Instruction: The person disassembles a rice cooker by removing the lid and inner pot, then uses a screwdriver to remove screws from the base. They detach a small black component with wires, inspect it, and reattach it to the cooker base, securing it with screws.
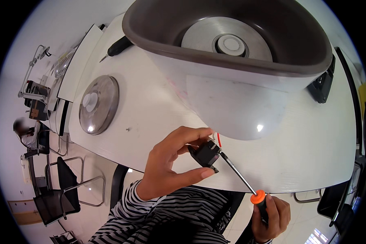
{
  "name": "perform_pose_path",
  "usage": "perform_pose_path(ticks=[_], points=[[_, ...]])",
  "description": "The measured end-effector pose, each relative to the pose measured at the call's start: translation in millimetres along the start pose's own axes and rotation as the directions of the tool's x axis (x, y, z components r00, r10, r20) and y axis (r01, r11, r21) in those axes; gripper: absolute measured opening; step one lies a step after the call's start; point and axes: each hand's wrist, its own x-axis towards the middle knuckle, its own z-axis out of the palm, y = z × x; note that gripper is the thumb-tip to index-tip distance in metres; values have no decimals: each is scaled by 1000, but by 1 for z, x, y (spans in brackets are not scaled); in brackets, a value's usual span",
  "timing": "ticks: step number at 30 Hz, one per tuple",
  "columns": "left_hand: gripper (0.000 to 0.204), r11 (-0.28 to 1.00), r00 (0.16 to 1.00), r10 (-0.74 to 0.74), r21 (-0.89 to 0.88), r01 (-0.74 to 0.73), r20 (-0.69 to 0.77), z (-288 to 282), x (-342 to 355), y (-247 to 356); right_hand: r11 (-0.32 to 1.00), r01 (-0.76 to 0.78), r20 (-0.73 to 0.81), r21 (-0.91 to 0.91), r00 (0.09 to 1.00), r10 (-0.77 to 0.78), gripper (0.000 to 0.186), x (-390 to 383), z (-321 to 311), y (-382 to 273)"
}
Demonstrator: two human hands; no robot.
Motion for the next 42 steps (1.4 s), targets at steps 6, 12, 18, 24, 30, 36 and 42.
perform_pose_path(ticks=[6,12,18,24,30,36,42], points=[[41,963,989,126,231,-142,82,-2,-4,-4,1000,27,3,-10,1000,-27,28,-8,-2,2],[38,916,975,220,338,-215,25,5,-4,0,997,-30,-21,72,999,32,28,-10,6,1],[35,881,963,269,397,-257,25,9,0,1,992,-60,-2,110,998,60,27,-9,12,1],[35,904,974,223,384,-189,-45,14,4,-4,991,-57,17,117,998,56,27,-5,13,2],[37,989,988,116,106,-105,-104,16,0,-15,976,-171,36,137,985,168,28,-21,12,10],[37,997,992,80,-6,-81,-97,17,-1,-15,977,-150,52,151,988,144,33,-21,15,11],[35,995,993,97,20,-96,-72,14,-1,-13,997,-68,39,38,997,67,34,-22,14,15]])
